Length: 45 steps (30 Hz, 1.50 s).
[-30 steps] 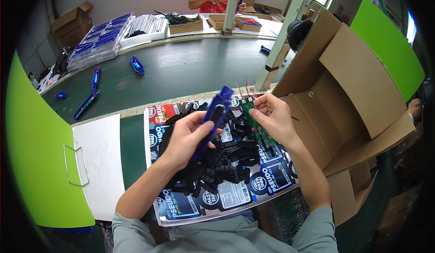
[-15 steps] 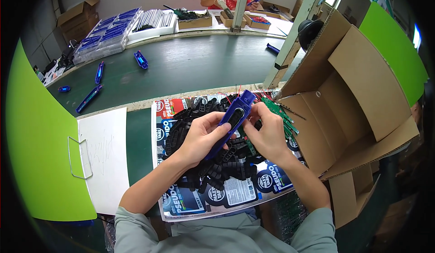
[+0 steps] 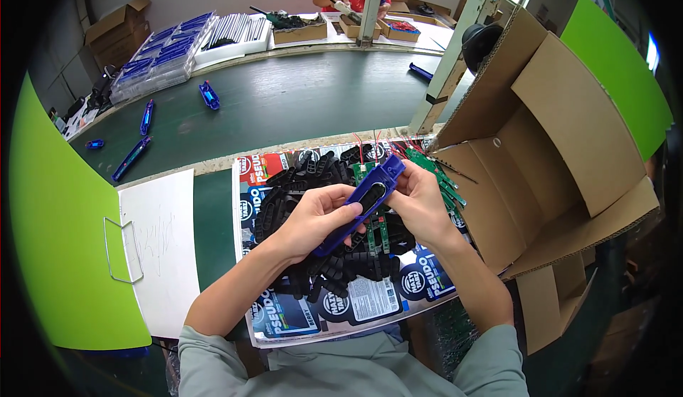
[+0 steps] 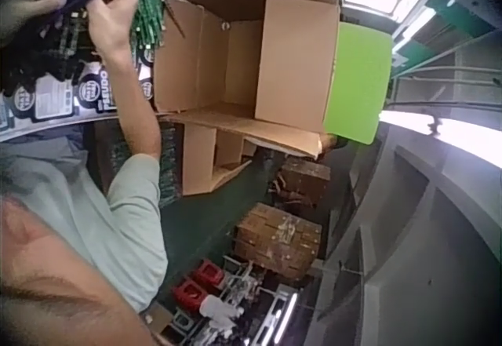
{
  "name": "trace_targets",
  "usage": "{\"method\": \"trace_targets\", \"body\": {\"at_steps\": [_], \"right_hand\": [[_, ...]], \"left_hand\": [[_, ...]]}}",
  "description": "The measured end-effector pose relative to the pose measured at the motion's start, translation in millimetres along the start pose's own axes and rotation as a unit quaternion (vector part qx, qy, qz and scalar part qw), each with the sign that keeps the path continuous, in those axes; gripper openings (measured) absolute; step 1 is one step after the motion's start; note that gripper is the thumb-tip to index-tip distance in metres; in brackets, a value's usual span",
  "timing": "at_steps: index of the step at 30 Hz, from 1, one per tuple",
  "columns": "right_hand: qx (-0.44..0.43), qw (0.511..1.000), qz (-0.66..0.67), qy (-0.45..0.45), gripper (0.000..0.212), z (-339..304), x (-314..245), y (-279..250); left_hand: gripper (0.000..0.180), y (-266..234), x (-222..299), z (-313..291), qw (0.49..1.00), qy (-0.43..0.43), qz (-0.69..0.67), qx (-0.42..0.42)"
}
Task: The person assembles small electronic or mechanical components by hand, taking blue plastic components, green circuit boards, and black plastic clips from a cardboard box and joining them together at a factory workstation.
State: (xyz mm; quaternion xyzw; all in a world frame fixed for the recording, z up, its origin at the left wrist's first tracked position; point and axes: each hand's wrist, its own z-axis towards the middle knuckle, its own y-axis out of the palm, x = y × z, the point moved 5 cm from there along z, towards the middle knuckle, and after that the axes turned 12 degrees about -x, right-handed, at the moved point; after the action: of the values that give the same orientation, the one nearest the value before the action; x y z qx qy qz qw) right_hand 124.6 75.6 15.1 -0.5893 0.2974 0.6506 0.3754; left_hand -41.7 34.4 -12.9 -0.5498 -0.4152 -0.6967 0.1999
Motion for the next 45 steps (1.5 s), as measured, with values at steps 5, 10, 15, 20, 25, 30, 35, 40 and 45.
{"method": "trace_targets", "body": {"at_steps": [5, 10, 15, 20, 25, 30, 35, 40, 45], "right_hand": [[-0.051, 0.996, 0.044, 0.063, 0.017, 0.4, -1.2, -17.2], [-0.010, 0.996, 0.044, 0.076, 0.016, -8.1, 6.3, -23.4], [-0.050, 0.991, 0.090, 0.088, 0.022, -7.8, 12.1, -13.4], [-0.060, 0.992, 0.068, 0.087, 0.026, -8.2, 13.4, -8.3], [-0.074, 0.992, 0.050, 0.088, 0.029, -7.6, 20.9, -16.0], [0.051, 0.966, -0.225, 0.121, 0.037, -5.6, 12.7, -73.6], [0.112, 0.902, -0.402, 0.110, 0.030, -10.7, 23.0, -120.7], [0.170, 0.903, -0.395, 0.019, 0.020, -21.0, -14.8, -103.8], [0.101, 0.981, -0.139, -0.088, 0.031, -22.9, -62.0, -47.8]], "left_hand": [[0.028, -8.6, 1.6, -1.6, 0.998, 0.002, 0.051, 0.025], [0.026, -2.2, 5.1, -0.4, 0.999, 0.007, 0.048, 0.006], [0.027, -0.8, 3.5, -0.5, 0.999, -0.004, 0.039, -0.008], [0.031, 1.7, -2.1, 1.4, 0.998, -0.044, 0.023, -0.039], [0.031, 5.2, -2.8, 1.5, 0.998, -0.046, 0.005, -0.046], [0.024, -4.8, -0.6, 1.7, 1.000, -0.005, 0.022, 0.007], [0.023, -7.8, 3.9, -0.2, 0.998, 0.008, 0.038, 0.048], [0.025, -8.8, 2.8, -1.7, 0.996, 0.023, 0.054, 0.069], [0.030, -12.5, 0.3, -2.1, 0.993, 0.049, 0.068, 0.079]]}}
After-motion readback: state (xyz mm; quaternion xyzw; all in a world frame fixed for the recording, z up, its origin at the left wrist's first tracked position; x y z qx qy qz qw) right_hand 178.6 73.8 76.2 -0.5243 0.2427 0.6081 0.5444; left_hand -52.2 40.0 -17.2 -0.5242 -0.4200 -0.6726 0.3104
